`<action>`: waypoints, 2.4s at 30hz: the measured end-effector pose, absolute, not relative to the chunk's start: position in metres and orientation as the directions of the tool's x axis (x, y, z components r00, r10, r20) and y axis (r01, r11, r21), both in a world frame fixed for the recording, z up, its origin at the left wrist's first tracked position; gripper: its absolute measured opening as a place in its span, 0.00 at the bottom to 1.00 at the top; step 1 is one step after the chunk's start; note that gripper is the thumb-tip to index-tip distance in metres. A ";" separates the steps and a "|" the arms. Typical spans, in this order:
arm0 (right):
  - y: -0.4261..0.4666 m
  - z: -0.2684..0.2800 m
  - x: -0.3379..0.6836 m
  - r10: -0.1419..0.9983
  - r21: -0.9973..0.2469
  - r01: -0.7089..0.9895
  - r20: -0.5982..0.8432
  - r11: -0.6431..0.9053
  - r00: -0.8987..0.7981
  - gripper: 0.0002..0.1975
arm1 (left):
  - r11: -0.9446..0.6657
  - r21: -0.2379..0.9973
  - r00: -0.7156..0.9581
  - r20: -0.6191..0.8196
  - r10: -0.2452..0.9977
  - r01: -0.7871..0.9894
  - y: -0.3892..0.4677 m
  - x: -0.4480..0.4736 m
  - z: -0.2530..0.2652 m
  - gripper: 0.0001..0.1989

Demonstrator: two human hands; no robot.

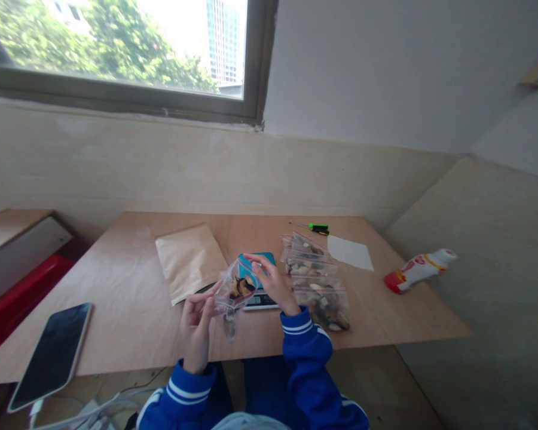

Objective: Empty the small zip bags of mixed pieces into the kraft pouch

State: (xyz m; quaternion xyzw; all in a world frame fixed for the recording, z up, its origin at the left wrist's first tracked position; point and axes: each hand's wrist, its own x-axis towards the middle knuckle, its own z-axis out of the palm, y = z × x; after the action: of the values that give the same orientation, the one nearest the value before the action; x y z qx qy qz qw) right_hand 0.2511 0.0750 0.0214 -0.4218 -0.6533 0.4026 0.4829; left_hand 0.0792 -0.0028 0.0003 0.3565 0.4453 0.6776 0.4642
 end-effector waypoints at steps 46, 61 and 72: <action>0.047 0.022 0.260 0.919 -0.950 0.085 0.311 0.299 0.243 0.18 | -0.106 0.933 -0.375 -0.032 0.927 -0.343 0.003 0.078 0.024 0.16; 0.034 0.011 0.264 0.948 -0.961 0.062 0.277 0.270 0.156 0.12 | -0.088 0.942 -0.359 -0.035 0.933 -0.322 0.015 0.070 0.018 0.15; 0.034 0.010 0.262 0.938 -0.956 0.076 0.293 0.283 0.187 0.11 | -0.099 0.948 -0.377 -0.024 0.926 -0.304 0.014 0.066 0.020 0.16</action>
State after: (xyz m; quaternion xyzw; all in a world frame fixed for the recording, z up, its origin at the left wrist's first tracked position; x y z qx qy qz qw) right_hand 0.2616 0.0338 0.0099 -0.4801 -0.5279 0.3575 0.6025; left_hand 0.0663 0.0144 0.0202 0.3177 0.4897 0.6697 0.4591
